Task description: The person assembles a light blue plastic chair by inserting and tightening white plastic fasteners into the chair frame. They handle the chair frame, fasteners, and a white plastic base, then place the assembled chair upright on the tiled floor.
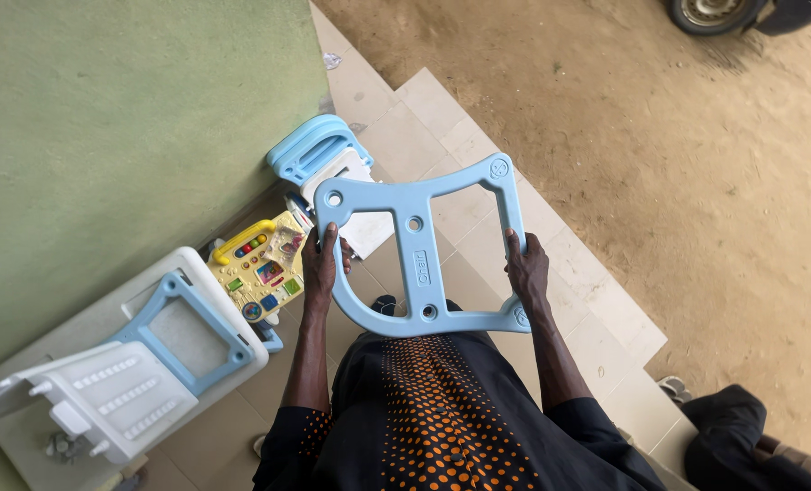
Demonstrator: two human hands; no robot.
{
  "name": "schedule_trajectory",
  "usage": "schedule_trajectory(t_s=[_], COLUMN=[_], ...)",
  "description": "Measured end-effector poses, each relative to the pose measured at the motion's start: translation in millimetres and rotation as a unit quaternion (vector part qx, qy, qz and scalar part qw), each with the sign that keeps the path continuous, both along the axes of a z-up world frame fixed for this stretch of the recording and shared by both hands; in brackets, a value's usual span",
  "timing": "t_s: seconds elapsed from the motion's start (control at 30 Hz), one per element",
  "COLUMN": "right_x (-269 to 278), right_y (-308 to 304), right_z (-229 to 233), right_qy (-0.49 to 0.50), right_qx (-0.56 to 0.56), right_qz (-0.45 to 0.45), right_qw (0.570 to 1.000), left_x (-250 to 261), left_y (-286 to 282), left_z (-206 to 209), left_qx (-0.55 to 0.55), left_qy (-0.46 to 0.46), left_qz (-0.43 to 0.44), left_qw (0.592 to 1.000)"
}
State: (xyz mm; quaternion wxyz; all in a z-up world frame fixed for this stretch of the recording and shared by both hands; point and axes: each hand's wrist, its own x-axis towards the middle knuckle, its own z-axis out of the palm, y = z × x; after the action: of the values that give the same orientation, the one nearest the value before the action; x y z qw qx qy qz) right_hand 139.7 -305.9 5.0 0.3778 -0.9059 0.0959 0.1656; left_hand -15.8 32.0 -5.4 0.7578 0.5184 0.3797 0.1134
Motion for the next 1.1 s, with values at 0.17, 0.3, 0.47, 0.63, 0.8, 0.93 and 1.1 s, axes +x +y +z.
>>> schedule_trajectory(t_s=[0.17, 0.3, 0.47, 0.63, 0.8, 0.93, 1.1], right_x=[34.8, 57.6, 81.3, 99.5, 116.2, 126.9, 132.5], right_y=[11.0, 20.7, 34.6, 52.8, 69.0, 84.9, 101.5], right_z=[-0.3, 1.0, 0.7, -4.6, -9.8, -10.8, -9.7], right_qy=[0.000, 0.003, 0.015, 0.025, 0.017, 0.009, -0.004], right_qx=[0.011, 0.015, 0.018, 0.011, 0.031, 0.028, 0.032], right_qz=[0.054, 0.098, 0.151, 0.213, 0.278, 0.318, 0.352], right_qw=[0.998, 0.995, 0.988, 0.977, 0.960, 0.948, 0.936], left_x=[1.3, -1.5, -9.7, -22.5, -34.9, -40.9, -50.1], left_y=[-7.8, -16.8, -29.6, -43.1, -60.8, -70.1, -79.2], left_z=[-4.2, -4.1, -6.3, -7.6, -9.1, -13.3, -16.7], left_qx=[0.008, 0.003, 0.002, -0.010, -0.024, -0.037, -0.039], left_qy=[-0.002, 0.019, 0.025, 0.047, 0.063, 0.054, 0.042], left_qz=[0.051, 0.096, 0.141, 0.203, 0.262, 0.301, 0.328], left_qw=[0.999, 0.995, 0.990, 0.978, 0.963, 0.951, 0.943])
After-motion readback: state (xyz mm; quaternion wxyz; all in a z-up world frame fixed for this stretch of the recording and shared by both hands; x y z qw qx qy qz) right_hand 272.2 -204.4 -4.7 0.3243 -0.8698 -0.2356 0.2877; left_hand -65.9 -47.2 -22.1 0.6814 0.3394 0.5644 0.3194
